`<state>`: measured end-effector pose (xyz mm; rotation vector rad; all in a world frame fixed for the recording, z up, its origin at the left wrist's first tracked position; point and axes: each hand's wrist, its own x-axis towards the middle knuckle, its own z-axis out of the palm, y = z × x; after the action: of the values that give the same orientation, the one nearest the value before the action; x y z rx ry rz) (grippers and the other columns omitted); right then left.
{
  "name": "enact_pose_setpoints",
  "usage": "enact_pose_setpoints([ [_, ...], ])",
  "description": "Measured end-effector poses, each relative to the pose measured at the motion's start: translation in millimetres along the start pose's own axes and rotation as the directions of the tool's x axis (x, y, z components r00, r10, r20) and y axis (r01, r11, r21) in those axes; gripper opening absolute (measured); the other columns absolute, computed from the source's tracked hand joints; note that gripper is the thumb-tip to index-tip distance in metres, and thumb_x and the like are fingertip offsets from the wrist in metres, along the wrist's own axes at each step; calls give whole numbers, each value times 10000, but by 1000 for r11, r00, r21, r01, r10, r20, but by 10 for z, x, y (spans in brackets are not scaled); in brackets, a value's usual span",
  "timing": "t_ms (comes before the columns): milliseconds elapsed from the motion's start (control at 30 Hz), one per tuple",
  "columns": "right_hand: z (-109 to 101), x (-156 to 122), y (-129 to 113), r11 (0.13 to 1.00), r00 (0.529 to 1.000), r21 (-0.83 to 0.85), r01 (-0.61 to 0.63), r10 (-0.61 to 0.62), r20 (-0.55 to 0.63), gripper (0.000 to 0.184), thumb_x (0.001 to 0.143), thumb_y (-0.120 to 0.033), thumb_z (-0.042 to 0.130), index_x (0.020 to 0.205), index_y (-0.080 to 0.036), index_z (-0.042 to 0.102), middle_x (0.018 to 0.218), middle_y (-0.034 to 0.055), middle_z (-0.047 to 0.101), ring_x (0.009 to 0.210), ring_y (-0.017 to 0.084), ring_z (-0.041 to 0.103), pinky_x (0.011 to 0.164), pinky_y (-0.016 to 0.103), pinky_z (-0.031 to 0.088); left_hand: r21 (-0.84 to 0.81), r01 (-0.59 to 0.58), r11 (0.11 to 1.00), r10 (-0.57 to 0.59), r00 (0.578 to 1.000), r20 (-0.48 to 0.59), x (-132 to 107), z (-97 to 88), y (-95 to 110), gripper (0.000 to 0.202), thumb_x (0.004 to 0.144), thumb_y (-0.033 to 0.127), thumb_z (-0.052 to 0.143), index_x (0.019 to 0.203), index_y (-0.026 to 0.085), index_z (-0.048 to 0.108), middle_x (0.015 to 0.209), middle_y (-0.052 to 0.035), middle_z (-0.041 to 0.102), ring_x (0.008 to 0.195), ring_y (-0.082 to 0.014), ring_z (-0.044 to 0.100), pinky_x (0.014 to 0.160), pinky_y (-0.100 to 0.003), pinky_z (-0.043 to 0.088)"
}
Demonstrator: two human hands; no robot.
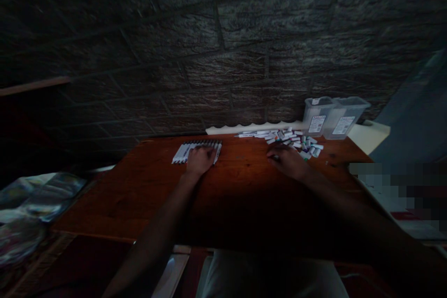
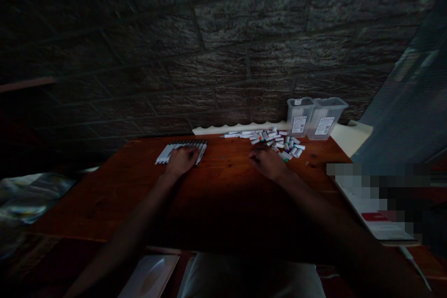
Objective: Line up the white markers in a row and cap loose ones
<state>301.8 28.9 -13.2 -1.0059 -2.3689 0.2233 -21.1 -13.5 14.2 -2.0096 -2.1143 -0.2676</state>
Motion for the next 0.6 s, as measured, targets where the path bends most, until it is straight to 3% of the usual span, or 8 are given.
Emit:
enact_pose_setpoints([
  [367,11,4,18,1000,1000,8,11,-11,-2,151,851,-173,568,907,-207,704,965,64,695,948,209,640,891,351,498,19,14,1000,-14,1000,24,-16,-41,45,403,922,432,386,983,241,737,973,-89,732,936,-256,654,854,-347,454],
  [600,14,3,4,1000,1000,10,-16,16,1,152,842,-171,583,913,-218,708,970,58,703,969,214,639,918,366,490,-22,74,997,-74,997,-6,-4,-22,107,447,904,473,426,1218,239,642,988,-92,725,951,-262,651,870,-353,450],
])
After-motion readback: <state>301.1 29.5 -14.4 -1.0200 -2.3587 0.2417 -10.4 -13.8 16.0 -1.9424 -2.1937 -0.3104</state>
